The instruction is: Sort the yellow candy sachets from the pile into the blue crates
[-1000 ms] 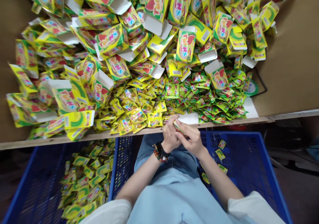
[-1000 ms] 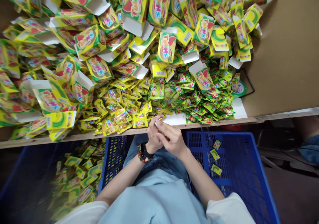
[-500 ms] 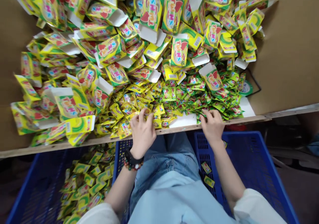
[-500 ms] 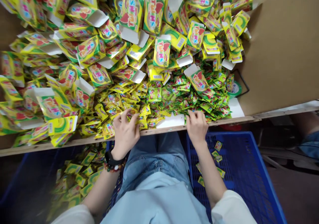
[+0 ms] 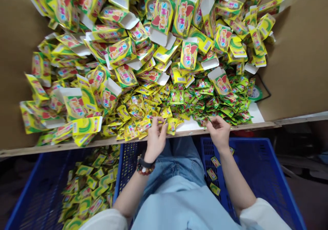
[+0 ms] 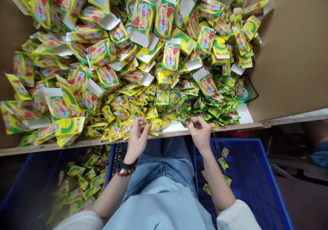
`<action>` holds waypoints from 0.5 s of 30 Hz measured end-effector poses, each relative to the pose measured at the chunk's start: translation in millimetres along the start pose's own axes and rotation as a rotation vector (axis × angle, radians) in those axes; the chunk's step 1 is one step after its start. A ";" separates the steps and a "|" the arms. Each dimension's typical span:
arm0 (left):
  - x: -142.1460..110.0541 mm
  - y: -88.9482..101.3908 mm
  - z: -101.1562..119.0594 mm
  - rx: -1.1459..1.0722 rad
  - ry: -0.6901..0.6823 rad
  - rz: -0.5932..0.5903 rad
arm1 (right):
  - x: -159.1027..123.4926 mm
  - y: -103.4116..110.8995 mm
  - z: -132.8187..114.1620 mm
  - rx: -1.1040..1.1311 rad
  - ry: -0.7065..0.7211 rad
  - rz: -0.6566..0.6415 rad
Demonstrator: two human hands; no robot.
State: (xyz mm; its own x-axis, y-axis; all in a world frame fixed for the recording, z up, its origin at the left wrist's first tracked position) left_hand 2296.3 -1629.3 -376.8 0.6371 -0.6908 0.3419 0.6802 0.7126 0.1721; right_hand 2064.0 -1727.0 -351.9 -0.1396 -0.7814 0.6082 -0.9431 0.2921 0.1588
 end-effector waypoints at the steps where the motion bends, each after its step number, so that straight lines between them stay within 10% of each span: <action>1: -5.1 -10.9 -2.1 -0.105 0.073 0.011 | -7.0 -5.8 -1.2 0.079 -0.106 -0.045; 6: -23.1 -53.0 4.7 -0.408 0.221 -0.007 | -32.9 -34.7 -21.2 0.057 -0.164 -0.192; 11: -22.4 -47.7 11.0 -0.481 0.242 -0.034 | -38.5 -39.4 -40.0 0.031 0.048 -0.187; 15: -22.5 -43.8 0.1 -0.480 0.297 -0.011 | -40.9 -44.3 -31.6 0.153 -0.089 -0.195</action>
State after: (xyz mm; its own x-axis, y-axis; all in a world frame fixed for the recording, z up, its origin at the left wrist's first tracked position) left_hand 2252.1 -1644.9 -391.9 0.6568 -0.7519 0.0562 0.7316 0.6175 -0.2891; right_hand 2121.0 -1690.6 -359.3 0.0296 -0.8621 0.5058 -0.9886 0.0497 0.1424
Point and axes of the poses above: each hand's wrist, its own x-axis towards the middle knuckle, its own y-axis out of the back of the hand, z = x × y, the point moved 7 cm from there along x, towards the middle knuckle, and after that the axes turned 15 degrees about z, right-handed, at the moved point
